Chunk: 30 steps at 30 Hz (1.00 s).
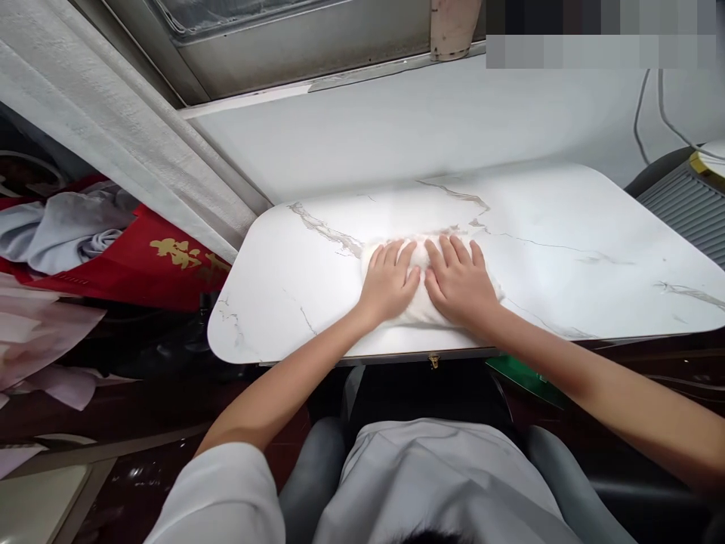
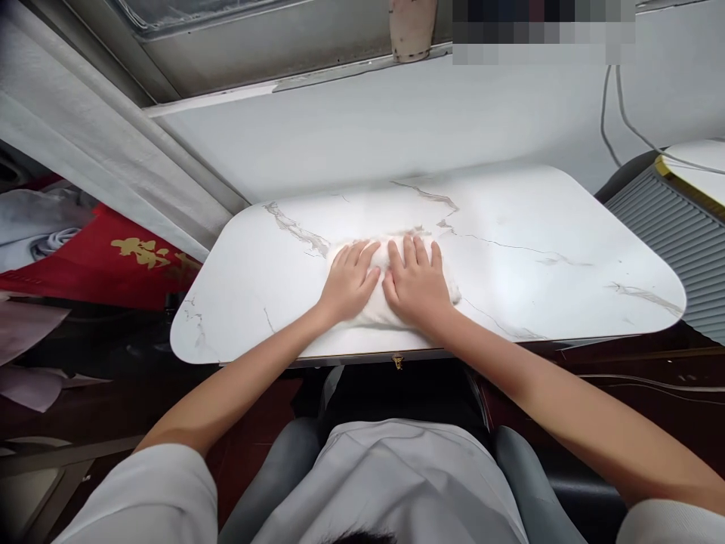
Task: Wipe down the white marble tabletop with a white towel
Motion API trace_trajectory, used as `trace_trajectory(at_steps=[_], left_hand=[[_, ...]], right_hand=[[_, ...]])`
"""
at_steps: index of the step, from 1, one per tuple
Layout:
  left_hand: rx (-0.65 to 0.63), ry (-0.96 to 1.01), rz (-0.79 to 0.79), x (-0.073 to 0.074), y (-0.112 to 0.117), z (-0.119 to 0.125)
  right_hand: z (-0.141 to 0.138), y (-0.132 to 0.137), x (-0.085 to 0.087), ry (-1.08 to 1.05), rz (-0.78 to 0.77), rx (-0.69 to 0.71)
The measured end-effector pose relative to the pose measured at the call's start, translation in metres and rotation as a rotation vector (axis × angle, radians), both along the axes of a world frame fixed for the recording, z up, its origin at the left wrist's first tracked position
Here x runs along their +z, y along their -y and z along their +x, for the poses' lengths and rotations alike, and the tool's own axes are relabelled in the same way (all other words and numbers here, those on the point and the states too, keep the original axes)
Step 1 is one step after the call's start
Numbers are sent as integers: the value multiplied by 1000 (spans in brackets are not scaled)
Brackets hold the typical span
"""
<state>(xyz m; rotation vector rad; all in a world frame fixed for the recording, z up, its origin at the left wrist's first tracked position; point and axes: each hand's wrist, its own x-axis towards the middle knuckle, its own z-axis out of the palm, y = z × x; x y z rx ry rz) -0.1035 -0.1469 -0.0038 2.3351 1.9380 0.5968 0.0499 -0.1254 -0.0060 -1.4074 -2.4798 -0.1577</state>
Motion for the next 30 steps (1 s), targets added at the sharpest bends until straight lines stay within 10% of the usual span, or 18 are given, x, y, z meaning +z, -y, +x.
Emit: trace_trajectory(at_steps=[7,13,30], left_hand=[[24,1,10,1,59,2],[69,-15,-20,2,57,-2],[121,78,-16,0,-134,-112]], right_hand=[[7,47,-3,-8,100,108],[-1,35,3,49,36,164],[-117,-146,1,-273,-166,-23]])
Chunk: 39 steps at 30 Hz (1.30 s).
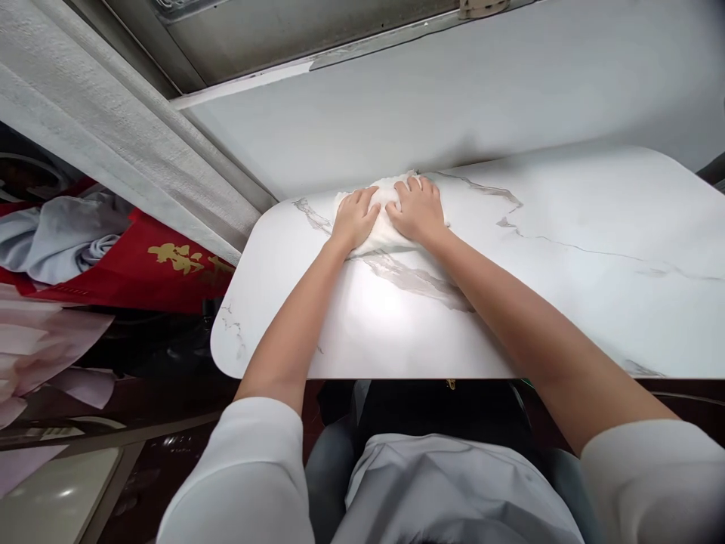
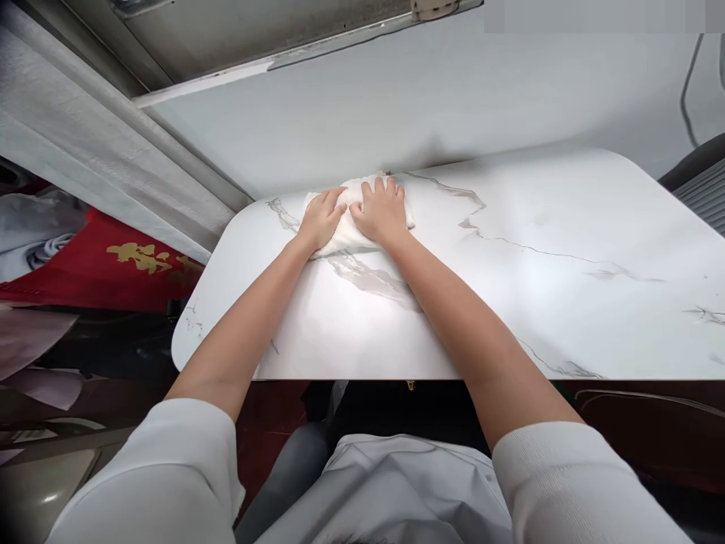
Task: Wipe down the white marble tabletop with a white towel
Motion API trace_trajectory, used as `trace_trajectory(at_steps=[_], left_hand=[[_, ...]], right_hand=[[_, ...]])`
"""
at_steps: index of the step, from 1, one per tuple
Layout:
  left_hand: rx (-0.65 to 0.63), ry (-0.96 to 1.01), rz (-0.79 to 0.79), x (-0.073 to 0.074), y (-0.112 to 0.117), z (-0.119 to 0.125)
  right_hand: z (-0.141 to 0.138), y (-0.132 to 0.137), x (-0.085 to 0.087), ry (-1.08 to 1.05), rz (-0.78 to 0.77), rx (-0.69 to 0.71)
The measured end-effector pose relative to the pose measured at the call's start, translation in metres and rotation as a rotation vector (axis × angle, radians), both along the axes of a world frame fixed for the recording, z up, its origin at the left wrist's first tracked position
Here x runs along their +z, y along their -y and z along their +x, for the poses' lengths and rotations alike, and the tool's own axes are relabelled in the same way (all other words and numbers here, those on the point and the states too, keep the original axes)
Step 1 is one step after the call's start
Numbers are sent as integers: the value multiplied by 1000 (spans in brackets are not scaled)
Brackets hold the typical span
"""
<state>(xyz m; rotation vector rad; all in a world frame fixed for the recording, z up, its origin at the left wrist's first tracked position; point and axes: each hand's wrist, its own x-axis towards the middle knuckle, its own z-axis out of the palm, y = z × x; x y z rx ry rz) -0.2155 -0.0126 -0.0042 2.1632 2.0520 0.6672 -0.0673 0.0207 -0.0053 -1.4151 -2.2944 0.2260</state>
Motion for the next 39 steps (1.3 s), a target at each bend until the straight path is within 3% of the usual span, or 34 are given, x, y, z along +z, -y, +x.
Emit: trace_trajectory(at_steps=[13,21,27,39], left_hand=[[-37,-10,-39,4,-44,-29],[-35,-49,-3,1,-40,-31],[3,-45,-44,3,5,-25],[-43,-111,-46,5,168,21]], right_hand=[[-28,-41,-1,36,62,-39],[-31,-36,-6,104,125,19],[-24,5,-4,177,87,116],[37,157,-1,252,236,255]])
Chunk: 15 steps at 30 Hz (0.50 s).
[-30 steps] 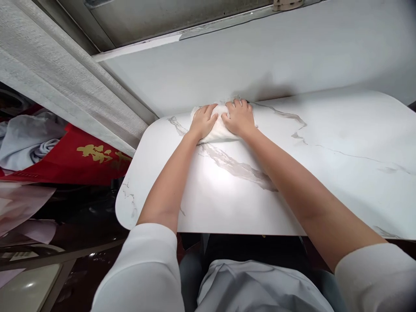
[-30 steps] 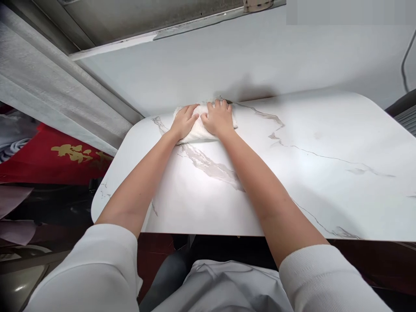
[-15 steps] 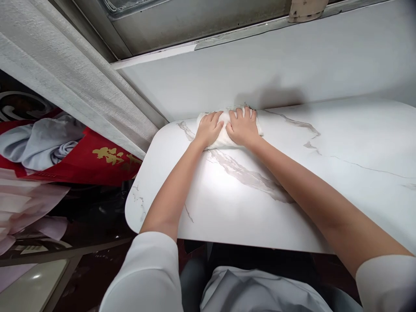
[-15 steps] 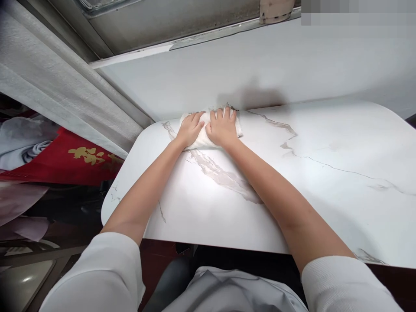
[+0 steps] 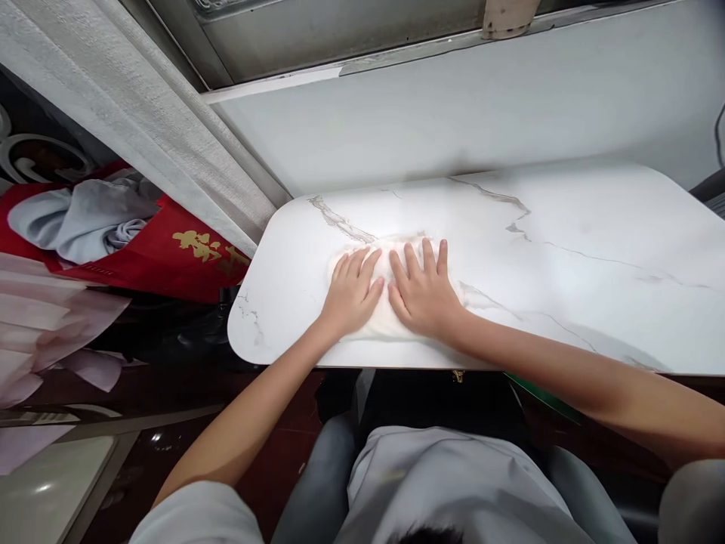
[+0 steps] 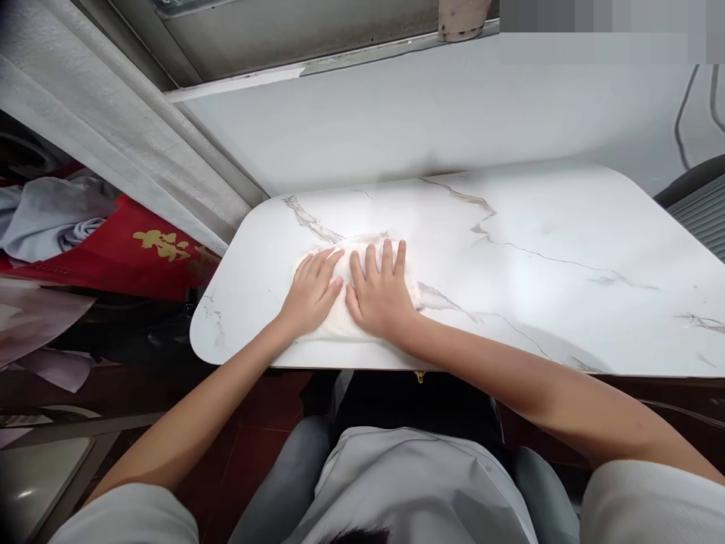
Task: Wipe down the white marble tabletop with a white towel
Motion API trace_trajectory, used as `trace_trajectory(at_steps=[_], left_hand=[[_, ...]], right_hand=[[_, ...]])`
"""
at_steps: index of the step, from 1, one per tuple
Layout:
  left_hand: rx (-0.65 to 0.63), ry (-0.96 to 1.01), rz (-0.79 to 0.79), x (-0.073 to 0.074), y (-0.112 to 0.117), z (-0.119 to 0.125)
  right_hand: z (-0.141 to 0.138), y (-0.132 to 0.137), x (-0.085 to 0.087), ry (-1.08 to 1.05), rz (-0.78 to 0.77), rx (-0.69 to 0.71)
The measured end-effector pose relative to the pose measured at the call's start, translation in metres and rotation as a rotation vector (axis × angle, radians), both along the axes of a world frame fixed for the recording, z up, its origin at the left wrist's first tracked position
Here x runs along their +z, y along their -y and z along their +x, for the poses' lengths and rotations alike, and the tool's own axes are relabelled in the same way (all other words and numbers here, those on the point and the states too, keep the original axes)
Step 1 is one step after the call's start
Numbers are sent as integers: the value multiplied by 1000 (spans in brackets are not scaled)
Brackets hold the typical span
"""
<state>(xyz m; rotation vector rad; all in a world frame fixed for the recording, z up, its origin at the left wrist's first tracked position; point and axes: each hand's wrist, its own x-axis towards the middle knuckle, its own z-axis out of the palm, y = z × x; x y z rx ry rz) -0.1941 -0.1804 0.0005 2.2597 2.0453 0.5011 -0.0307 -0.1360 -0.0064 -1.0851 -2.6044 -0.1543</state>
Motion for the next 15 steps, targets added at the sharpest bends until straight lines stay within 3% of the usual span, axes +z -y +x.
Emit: trace_trajectory(at_steps=[8,15], left_hand=[[-2,51,-13,3,47,14],[16,56,-23,4,71,12]], right_hand=[[15,48,2,-62,-46,16],[10,67,5,-32,-83,42]])
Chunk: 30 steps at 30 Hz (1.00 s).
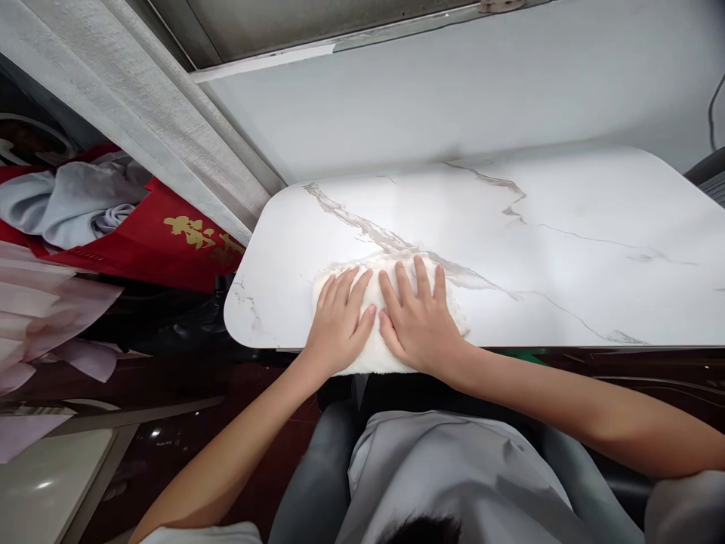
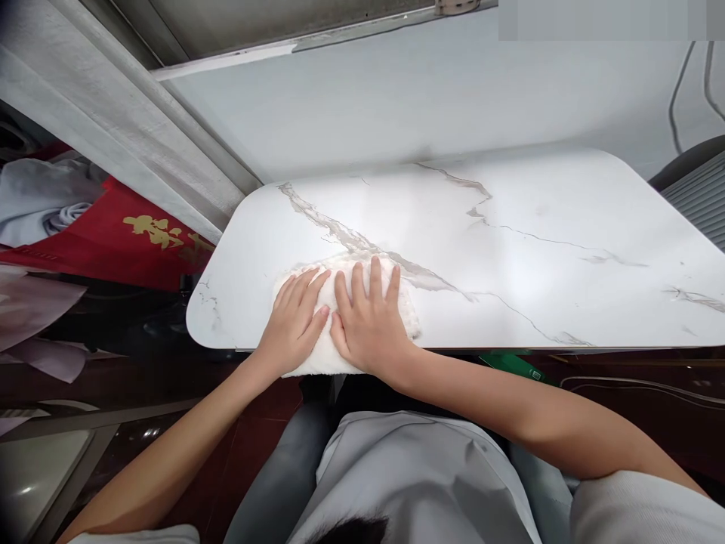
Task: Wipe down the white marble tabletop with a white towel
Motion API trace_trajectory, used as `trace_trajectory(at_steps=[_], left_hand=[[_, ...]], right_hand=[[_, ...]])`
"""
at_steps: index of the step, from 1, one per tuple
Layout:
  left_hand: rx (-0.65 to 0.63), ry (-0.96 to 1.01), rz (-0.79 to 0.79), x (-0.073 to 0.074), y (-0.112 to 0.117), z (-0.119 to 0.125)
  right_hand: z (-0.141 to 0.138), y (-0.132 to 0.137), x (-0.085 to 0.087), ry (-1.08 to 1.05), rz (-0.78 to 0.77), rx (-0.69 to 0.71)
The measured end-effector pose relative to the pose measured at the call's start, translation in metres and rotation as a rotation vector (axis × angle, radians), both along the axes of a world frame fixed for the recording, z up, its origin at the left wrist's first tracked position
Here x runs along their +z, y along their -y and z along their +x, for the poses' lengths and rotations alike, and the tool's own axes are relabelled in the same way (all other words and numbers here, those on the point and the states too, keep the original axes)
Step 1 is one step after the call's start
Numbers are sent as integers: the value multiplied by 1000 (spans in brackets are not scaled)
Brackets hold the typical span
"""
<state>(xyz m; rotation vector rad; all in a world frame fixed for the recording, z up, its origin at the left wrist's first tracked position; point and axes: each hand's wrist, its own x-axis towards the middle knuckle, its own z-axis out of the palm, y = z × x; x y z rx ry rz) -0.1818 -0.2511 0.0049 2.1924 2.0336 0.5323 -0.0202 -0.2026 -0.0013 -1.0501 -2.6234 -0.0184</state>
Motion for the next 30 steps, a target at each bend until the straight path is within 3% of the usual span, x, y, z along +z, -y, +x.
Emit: trace_trajectory(at_steps=[4,7,15,21,24,30], left_hand=[[28,-29,-15,-1,-7,-18],[48,-43,-1,-3,-25,-41],[105,16,103,-9,-113,-109],[130,77,152,-16,-174,-153],[128,97,159,-18,-197,-167],[141,112,145,-17,-228,-181]], right_hand=[[-20,-9,4,51,-26,29],[-41,-29,5,70,-20,54],[-112,-117,-2,-86,-78,14],[-149,-172,-3,-216,-105,-140],[-162,-191,-2,-217,-133,-213],[-178,-220,-1,-244,-159,-232]])
